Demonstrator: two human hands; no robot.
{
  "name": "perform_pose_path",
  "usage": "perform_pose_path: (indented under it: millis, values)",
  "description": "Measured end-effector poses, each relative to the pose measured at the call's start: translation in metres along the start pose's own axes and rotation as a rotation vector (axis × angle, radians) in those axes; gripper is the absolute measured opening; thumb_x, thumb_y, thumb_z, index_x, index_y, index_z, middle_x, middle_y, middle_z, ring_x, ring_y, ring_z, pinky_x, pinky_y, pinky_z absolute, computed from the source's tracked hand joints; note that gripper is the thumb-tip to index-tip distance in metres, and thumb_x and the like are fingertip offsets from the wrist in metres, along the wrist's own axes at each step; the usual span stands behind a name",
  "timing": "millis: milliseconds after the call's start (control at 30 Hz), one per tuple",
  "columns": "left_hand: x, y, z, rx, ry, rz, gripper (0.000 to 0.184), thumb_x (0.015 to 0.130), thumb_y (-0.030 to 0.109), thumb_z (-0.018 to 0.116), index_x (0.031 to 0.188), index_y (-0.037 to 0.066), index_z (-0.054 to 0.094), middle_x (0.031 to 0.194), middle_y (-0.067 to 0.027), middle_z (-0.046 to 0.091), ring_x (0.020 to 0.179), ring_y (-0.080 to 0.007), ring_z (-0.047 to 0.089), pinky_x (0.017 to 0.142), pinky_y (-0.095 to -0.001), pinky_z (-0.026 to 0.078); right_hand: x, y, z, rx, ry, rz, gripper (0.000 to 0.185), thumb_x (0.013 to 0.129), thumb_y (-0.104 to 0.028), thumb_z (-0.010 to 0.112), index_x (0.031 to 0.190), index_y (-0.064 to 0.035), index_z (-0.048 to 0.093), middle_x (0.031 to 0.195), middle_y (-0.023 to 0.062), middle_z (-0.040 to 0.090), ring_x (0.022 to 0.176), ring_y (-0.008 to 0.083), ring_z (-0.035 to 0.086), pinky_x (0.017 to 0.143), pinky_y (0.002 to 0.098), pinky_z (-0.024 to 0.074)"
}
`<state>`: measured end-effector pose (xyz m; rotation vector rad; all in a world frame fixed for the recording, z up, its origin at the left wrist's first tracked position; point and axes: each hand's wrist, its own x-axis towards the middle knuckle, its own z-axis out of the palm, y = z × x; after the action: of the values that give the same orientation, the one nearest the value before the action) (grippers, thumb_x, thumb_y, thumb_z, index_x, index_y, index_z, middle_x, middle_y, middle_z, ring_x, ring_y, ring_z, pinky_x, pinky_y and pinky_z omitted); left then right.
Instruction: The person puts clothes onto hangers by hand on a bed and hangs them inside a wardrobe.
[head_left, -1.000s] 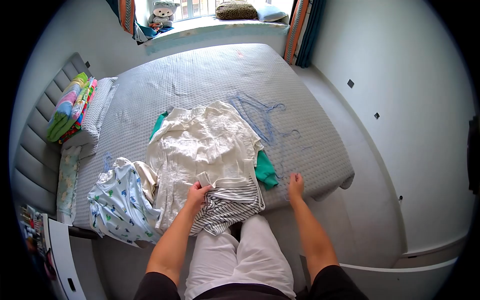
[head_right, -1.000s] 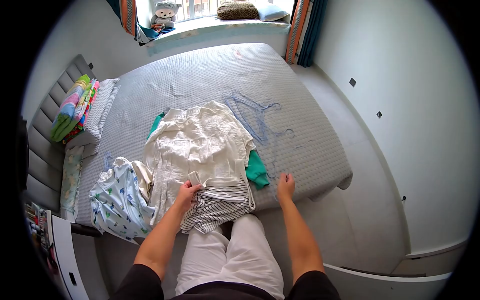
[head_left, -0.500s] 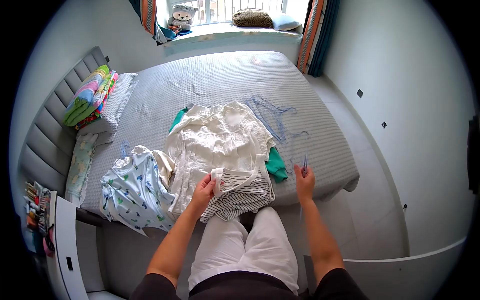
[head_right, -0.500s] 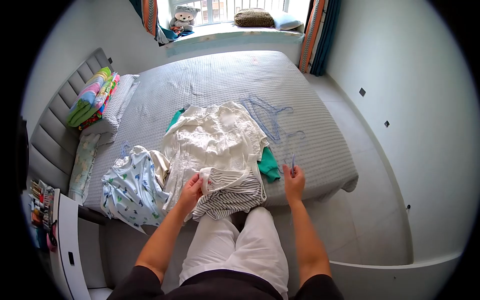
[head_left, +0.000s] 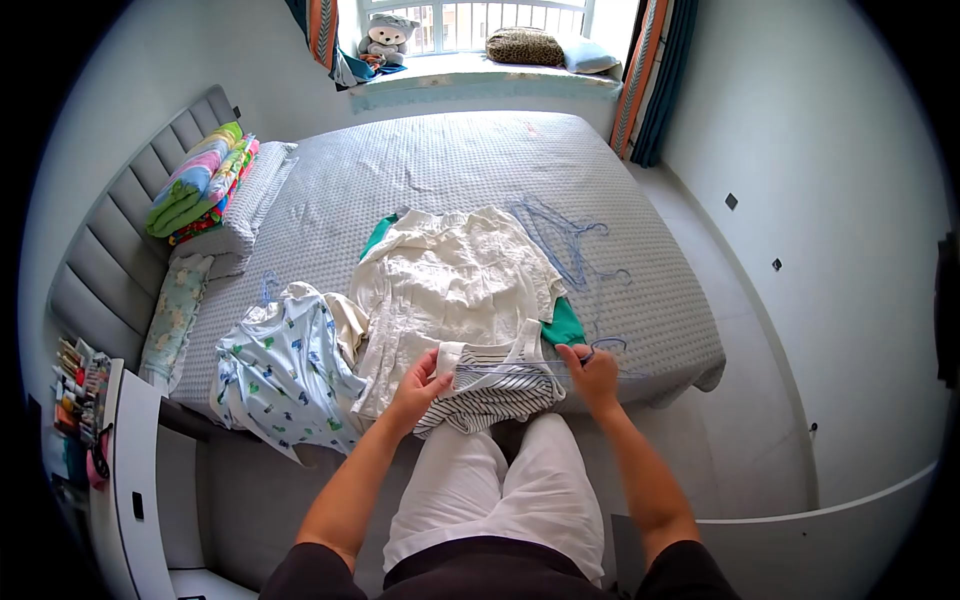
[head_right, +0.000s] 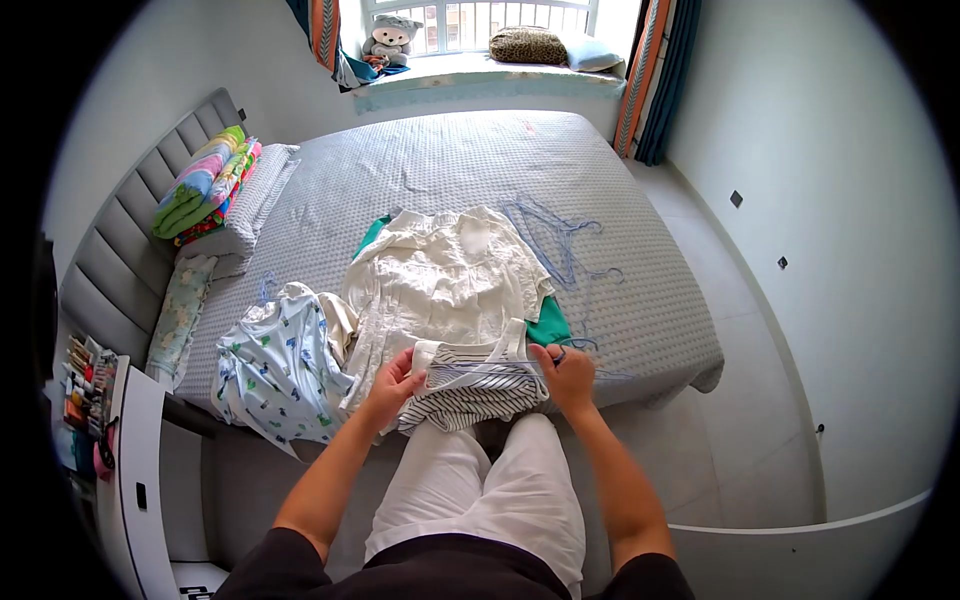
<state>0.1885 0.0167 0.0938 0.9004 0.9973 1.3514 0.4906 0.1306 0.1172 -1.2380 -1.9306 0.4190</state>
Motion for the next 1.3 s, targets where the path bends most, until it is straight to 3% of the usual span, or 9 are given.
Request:
perform_pose_path:
  millis: [133, 300, 433, 500, 533, 667, 900, 1000, 1300]
  values:
    - [-0.010, -0.004, 0.001, 0.480, 0.072, 0.018, 0.057, 0.089, 0.012, 0.069, 0.139, 0.002, 0.043, 0.125, -0.0110, 0.058, 0.090, -0.0164, 0.066, 0.078, -0.0304, 0.054, 0.003, -0.038, 0.031, 0.162, -0.012, -0.110, 0.048, 0.093, -0.036, 0.065, 0.062, -0.0011, 0.053, 0.052, 0.0155, 0.041, 0.046, 0.0297, 0.036, 0.047, 0.0404, 0.0304]
    - [-0.032, 0.051, 0.030, 1.455, 0.397, 0.382, 0.052, 0.085, 0.025, 0.072, 0.129, 0.006, 0.051, 0.115, -0.0100, 0.062, 0.083, -0.0306, 0.068, 0.069, -0.0398, 0.054, 0.012, -0.060, 0.050, 0.224, -0.182, -0.115, 0.045, 0.092, -0.039, 0.064, 0.065, -0.0040, 0.057, 0.061, 0.0161, 0.053, 0.060, 0.0371, 0.052, 0.056, 0.0456, 0.0388]
    - [-0.024, 0.056, 0.017, 1.652, 0.156, 0.789, 0.021, 0.087, 0.030, 0.068, 0.101, 0.014, 0.068, 0.104, -0.0034, 0.063, 0.078, -0.0337, 0.065, 0.064, -0.0443, 0.049, 0.016, -0.071, 0.061, 0.260, -0.128, -0.295, 0.039, 0.090, -0.037, 0.066, 0.070, -0.0043, 0.058, 0.068, 0.0128, 0.056, 0.068, 0.0341, 0.054, 0.065, 0.0428, 0.0395]
    - [-0.019, 0.043, 0.008, 1.520, 0.202, 0.567, 0.018, 0.091, 0.029, 0.063, 0.092, 0.013, 0.069, 0.092, -0.0063, 0.063, 0.079, -0.0343, 0.063, 0.066, -0.0437, 0.048, 0.016, -0.073, 0.064, 0.271, -0.108, -0.357, 0.035, 0.088, -0.037, 0.068, 0.076, -0.0053, 0.060, 0.075, 0.0091, 0.059, 0.077, 0.0311, 0.057, 0.074, 0.0408, 0.0404]
    - [-0.019, 0.034, 0.002, 1.416, 0.263, 0.419, 0.018, 0.092, 0.029, 0.062, 0.092, 0.012, 0.068, 0.090, -0.0074, 0.063, 0.078, -0.0343, 0.062, 0.067, -0.0434, 0.048, 0.017, -0.085, 0.051, 0.165, -0.074, -0.392, 0.022, 0.085, -0.023, 0.073, 0.089, -0.0052, 0.060, 0.090, 0.0078, 0.061, 0.085, 0.0292, 0.057, 0.079, 0.0385, 0.0421]
    - [-0.016, 0.001, -0.034, 1.176, 0.372, 0.270, 0.024, 0.094, 0.028, 0.060, 0.088, 0.005, 0.066, 0.082, -0.0140, 0.062, 0.076, -0.0349, 0.060, 0.066, -0.0419, 0.046, 0.003, -0.037, 0.075, 0.269, 0.078, 0.025, 0.022, 0.081, -0.008, 0.071, 0.098, -0.0005, 0.058, 0.097, 0.0130, 0.062, 0.087, 0.0250, 0.062, 0.075, 0.0360, 0.0471]
    - [-0.028, -0.008, -0.044, 1.014, 0.439, 0.274, 0.025, 0.094, 0.025, 0.061, 0.089, 0.001, 0.066, 0.078, -0.0154, 0.061, 0.071, -0.0328, 0.059, 0.065, -0.0388, 0.045, -0.012, 0.050, 0.151, 0.087, -0.073, 0.255, 0.052, 0.078, -0.018, 0.077, 0.120, 0.0035, 0.057, 0.103, 0.0171, 0.067, 0.093, 0.0277, 0.066, 0.082, 0.0346, 0.0525]
    - [-0.033, 0.000, -0.046, 0.976, 0.444, 0.229, 0.026, 0.094, 0.025, 0.061, 0.090, 0.000, 0.067, 0.077, -0.0149, 0.061, 0.069, -0.0299, 0.059, 0.064, -0.0373, 0.045, 0.002, 0.040, 0.160, 0.283, -0.178, 0.607, 0.053, 0.077, -0.022, 0.078, 0.120, 0.0032, 0.060, 0.107, 0.0152, 0.069, 0.092, 0.0239, 0.066, 0.083, 0.0332, 0.0517]
    - [-0.052, 0.014, -0.071, 0.967, 0.396, 0.242, 0.021, 0.094, 0.020, 0.063, 0.088, 0.000, 0.067, 0.073, -0.0128, 0.061, 0.065, -0.0251, 0.058, 0.061, -0.0351, 0.044, -0.003, 0.066, 0.139, 0.591, -0.522, 0.853, 0.032, 0.086, -0.032, 0.072, 0.108, -0.0088, 0.069, 0.093, 0.0010, 0.067, 0.077, 0.0104, 0.060, 0.061, 0.0274, 0.0436]
